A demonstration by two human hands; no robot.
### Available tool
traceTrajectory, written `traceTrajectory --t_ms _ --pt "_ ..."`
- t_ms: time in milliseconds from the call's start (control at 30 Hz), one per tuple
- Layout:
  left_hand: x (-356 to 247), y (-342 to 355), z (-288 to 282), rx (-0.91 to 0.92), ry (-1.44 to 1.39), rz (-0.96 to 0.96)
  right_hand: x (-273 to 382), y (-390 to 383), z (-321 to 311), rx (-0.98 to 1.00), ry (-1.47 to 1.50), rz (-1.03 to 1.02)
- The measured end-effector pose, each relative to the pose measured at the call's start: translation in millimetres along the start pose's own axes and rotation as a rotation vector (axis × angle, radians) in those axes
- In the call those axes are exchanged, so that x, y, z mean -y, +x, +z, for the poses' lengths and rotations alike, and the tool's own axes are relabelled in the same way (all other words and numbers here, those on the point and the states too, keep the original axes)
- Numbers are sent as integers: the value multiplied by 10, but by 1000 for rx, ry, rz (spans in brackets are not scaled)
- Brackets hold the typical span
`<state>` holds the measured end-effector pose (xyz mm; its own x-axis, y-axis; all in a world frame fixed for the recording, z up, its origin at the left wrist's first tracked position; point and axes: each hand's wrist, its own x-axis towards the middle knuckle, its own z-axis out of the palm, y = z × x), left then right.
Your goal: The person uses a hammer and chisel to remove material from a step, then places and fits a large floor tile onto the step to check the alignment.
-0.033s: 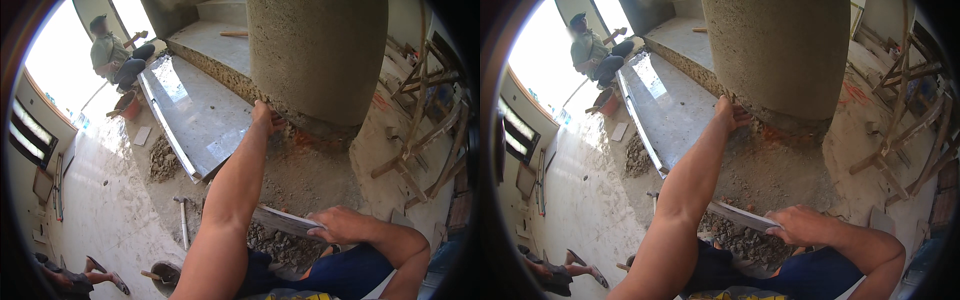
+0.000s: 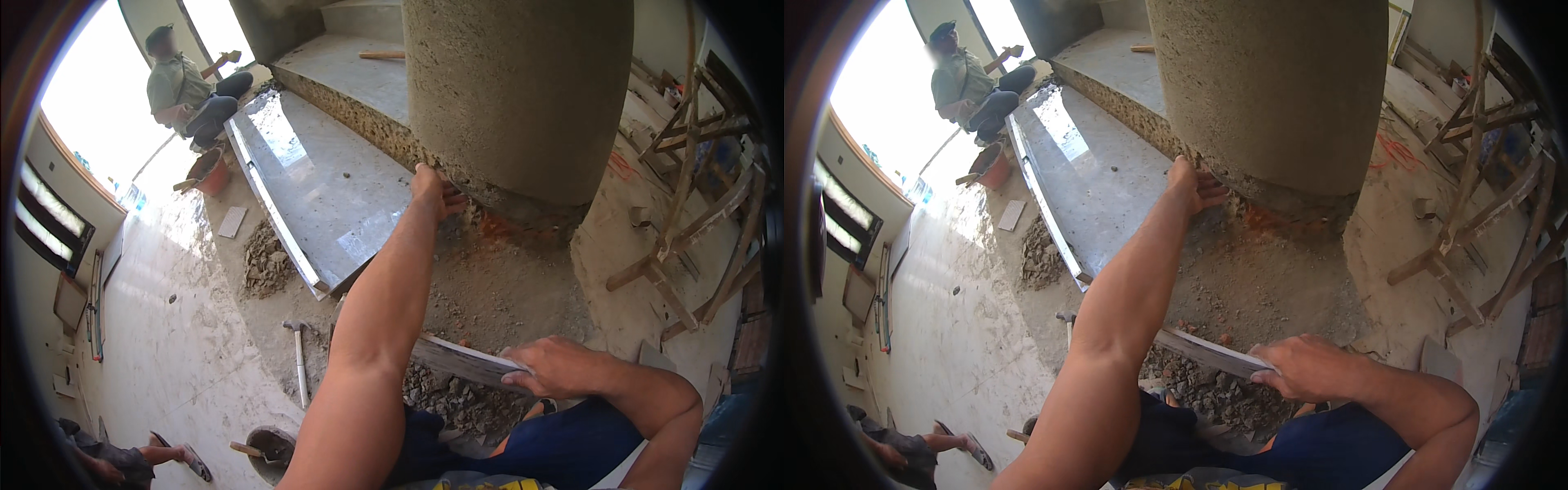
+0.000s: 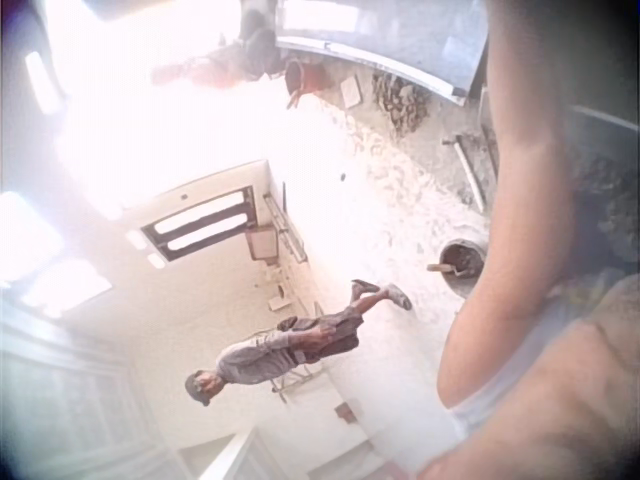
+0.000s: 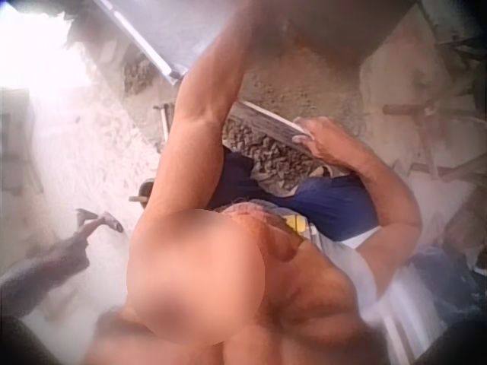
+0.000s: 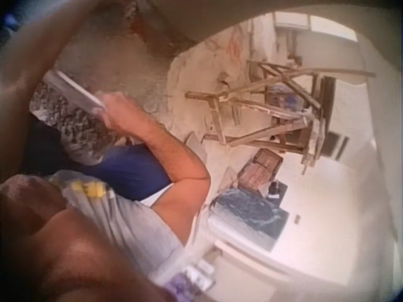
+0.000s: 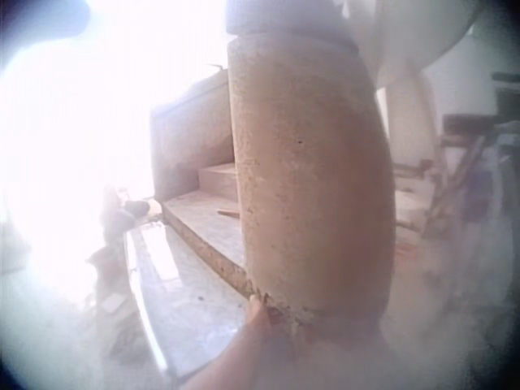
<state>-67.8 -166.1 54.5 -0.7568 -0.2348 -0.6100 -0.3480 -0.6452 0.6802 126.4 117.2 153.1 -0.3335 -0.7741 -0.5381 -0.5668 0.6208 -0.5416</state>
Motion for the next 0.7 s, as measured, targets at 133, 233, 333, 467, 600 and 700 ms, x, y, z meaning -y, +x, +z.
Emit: traceTrajectory --t_ms 133,233,333,467,600,700 --pt "-3 13 -38 14 27 5 -5 0 9 -6 4 -16" --pt "17 79 -67 -6 -2 44 -20 -2 23 -23 12 -41" --pt "17 123 -19 -53 -62 47 -74 -5 61 -44 14 -70" --pt "10 106 10 -42 -43 32 -97 -11 57 -47 15 -61" --pt "20 116 -19 -29 -56 47 -92 2 63 -47 10 -69" --pt "12 84 7 -62 -31 53 -97 6 56 -36 12 -61"
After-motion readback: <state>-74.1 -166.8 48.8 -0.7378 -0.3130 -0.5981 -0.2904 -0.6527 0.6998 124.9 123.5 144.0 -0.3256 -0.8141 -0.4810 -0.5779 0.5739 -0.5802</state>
